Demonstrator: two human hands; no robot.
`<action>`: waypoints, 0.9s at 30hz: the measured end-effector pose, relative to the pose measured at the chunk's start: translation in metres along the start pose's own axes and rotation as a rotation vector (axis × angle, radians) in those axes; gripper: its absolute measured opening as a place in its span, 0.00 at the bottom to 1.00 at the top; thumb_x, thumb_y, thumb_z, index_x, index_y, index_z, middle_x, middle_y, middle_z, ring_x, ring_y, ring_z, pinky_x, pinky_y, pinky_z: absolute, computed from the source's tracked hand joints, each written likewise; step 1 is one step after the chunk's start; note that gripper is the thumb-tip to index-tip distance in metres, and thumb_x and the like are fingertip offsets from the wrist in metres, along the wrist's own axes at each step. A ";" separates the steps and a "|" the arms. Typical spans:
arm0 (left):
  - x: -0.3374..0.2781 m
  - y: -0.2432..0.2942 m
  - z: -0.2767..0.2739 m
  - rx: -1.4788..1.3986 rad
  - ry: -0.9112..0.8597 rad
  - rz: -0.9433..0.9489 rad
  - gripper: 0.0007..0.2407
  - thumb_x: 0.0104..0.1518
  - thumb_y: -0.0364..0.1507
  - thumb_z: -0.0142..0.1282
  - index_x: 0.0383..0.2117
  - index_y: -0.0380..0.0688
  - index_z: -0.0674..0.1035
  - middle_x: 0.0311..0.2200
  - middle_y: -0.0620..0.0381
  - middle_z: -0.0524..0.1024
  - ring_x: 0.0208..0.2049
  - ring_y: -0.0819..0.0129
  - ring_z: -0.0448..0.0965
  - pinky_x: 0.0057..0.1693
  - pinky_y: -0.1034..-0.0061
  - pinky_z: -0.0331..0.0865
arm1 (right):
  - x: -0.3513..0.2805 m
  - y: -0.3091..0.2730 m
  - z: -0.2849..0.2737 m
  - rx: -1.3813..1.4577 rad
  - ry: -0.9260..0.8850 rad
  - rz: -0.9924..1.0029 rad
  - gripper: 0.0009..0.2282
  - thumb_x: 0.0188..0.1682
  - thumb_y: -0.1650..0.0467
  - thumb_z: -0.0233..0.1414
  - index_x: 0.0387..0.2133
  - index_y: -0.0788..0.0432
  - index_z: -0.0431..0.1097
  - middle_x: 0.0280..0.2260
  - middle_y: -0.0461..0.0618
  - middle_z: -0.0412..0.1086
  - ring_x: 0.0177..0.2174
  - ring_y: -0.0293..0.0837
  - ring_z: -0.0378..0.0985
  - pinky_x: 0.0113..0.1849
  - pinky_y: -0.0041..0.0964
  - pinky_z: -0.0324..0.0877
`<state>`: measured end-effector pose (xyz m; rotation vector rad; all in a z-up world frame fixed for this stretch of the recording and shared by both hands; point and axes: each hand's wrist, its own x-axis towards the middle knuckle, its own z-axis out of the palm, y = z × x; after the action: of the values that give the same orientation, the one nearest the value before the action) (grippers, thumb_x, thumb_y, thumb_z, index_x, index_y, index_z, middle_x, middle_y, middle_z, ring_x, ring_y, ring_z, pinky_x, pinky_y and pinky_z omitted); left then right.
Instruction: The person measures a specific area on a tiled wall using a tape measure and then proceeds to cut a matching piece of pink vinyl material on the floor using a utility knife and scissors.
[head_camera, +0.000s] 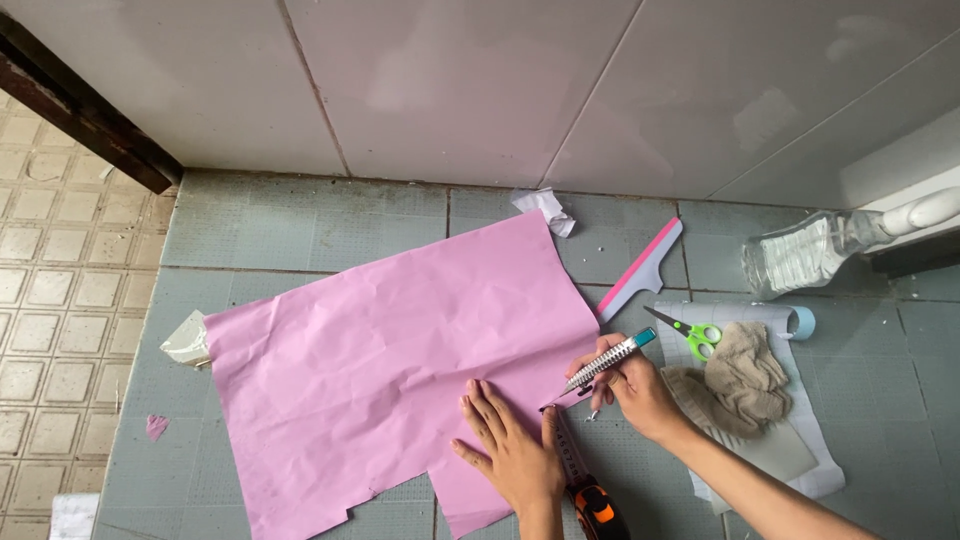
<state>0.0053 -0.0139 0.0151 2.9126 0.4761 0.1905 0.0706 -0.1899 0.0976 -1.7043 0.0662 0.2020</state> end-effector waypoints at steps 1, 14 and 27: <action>0.000 0.001 -0.001 -0.001 -0.001 0.001 0.53 0.54 0.68 0.40 0.79 0.42 0.42 0.81 0.55 0.37 0.82 0.60 0.29 0.77 0.39 0.21 | -0.001 -0.004 0.002 0.000 0.002 0.000 0.15 0.51 0.86 0.40 0.47 0.62 0.60 0.40 0.62 0.85 0.19 0.42 0.81 0.23 0.33 0.80; 0.000 -0.001 -0.009 0.040 -0.002 -0.019 0.55 0.48 0.69 0.49 0.79 0.45 0.47 0.81 0.60 0.43 0.82 0.63 0.35 0.78 0.42 0.27 | -0.008 -0.026 0.022 -0.241 0.070 -0.066 0.06 0.54 0.80 0.47 0.40 0.60 0.65 0.36 0.49 0.88 0.12 0.32 0.64 0.14 0.26 0.62; -0.001 -0.001 -0.005 0.011 -0.016 -0.026 0.56 0.47 0.70 0.53 0.79 0.47 0.49 0.81 0.60 0.45 0.82 0.63 0.37 0.77 0.42 0.29 | -0.013 -0.036 0.027 -0.183 0.105 0.030 0.10 0.50 0.84 0.44 0.41 0.63 0.64 0.36 0.53 0.87 0.16 0.40 0.79 0.19 0.30 0.73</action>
<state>0.0035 -0.0120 0.0196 2.9144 0.5138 0.1613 0.0609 -0.1594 0.1319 -1.8968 0.1552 0.1447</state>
